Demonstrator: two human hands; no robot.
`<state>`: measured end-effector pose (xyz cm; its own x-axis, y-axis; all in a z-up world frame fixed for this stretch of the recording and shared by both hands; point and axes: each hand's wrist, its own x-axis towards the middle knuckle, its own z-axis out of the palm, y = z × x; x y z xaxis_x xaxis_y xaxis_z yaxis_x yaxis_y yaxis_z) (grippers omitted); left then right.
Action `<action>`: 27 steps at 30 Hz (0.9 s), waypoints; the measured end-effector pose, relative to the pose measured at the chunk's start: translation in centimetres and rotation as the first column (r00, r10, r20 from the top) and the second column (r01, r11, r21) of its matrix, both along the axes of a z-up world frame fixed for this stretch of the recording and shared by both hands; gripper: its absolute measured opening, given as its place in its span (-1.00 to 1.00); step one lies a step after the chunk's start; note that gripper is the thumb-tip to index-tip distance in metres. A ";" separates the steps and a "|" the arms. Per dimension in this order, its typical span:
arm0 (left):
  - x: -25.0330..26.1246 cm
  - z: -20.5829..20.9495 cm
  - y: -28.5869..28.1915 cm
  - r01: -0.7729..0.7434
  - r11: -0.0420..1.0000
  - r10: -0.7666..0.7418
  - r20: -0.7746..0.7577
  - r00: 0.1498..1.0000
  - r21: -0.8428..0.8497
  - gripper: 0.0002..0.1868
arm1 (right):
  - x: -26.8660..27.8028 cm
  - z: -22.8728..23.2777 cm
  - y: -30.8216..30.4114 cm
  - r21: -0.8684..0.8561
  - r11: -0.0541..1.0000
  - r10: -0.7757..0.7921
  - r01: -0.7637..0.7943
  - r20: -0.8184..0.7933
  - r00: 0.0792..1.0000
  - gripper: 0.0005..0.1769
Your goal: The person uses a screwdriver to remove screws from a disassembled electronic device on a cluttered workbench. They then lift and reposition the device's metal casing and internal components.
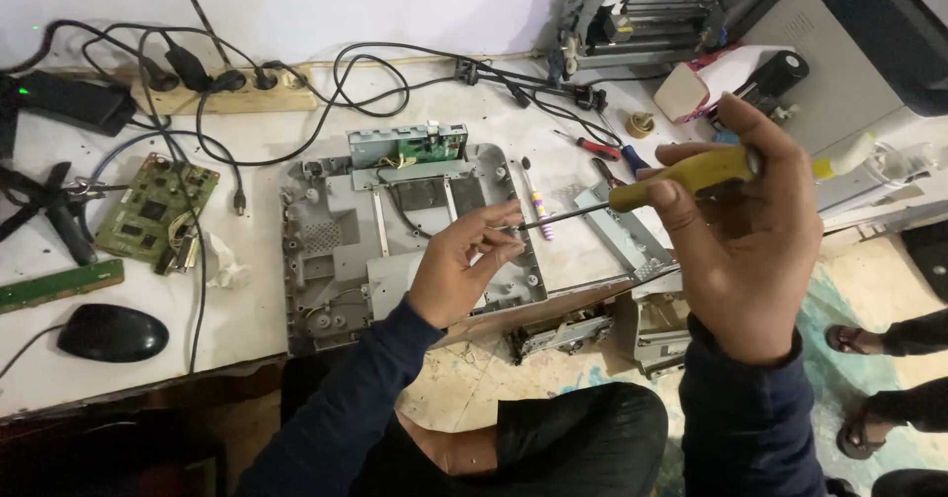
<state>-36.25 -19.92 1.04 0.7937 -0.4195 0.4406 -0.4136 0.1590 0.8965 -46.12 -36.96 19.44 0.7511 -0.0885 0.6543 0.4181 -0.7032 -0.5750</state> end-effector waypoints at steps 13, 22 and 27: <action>-0.5 0.7 1.0 0.048 0.993 -0.067 -0.170 0.983 -0.110 -0.79 | -0.6 -0.6 0.7 0.083 0.994 0.072 -0.070 -0.019 0.997 -0.42; 0.2 1.1 3.5 0.158 0.986 -0.166 -0.214 0.963 -0.054 -0.76 | 0.2 -2.4 -1.1 0.180 0.928 0.335 -0.326 -0.022 0.942 -0.40; 0.2 1.7 6.2 0.226 0.974 -0.220 -0.145 0.965 0.031 -0.79 | 0.7 -3.5 -1.2 0.190 0.881 0.447 -0.433 -0.034 0.894 -0.49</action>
<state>-36.07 -13.73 2.78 0.7298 -0.6104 0.3080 -0.2430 0.1896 0.9513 -45.44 -38.16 15.90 0.7852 0.1561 0.5992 0.6119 -0.3438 -0.7123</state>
